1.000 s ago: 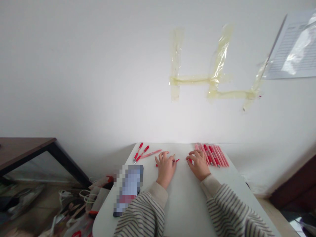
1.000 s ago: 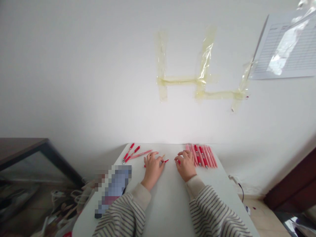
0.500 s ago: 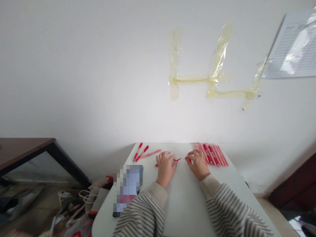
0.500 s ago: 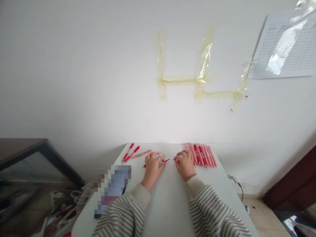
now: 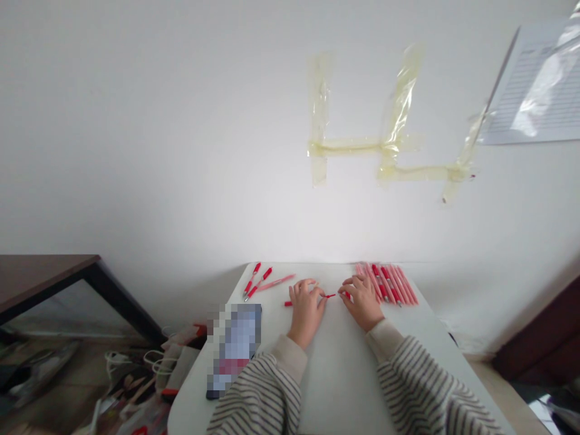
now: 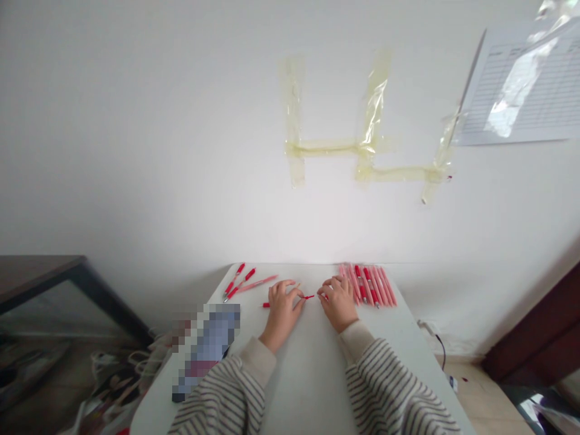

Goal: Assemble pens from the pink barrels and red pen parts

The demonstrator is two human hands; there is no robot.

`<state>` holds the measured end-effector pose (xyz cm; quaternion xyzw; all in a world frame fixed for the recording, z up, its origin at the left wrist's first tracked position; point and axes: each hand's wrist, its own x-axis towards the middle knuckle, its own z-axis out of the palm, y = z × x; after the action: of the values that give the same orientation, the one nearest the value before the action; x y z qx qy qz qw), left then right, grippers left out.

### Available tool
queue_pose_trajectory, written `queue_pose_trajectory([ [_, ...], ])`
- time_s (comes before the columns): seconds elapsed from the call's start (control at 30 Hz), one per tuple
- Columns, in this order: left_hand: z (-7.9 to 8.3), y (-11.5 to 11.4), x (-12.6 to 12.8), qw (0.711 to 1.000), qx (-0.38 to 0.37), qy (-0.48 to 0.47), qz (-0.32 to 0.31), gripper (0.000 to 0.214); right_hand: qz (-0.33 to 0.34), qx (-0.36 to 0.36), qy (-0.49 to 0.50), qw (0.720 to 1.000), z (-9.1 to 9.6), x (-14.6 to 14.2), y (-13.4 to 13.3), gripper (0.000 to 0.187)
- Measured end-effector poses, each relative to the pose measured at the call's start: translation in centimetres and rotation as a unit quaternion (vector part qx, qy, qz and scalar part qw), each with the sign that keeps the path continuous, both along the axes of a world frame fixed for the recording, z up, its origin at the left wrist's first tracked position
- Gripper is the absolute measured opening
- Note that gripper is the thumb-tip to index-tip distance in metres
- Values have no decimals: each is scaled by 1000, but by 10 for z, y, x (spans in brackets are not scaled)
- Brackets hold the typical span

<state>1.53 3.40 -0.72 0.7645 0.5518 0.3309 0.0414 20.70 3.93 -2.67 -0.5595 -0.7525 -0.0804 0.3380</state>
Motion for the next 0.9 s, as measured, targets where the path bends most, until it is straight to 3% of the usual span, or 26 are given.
queue_pose_trajectory([
  [0.9, -2, 0, 0, 1000, 4, -16, 12, 11, 36, -20, -7, 999, 4, -3, -3, 14],
])
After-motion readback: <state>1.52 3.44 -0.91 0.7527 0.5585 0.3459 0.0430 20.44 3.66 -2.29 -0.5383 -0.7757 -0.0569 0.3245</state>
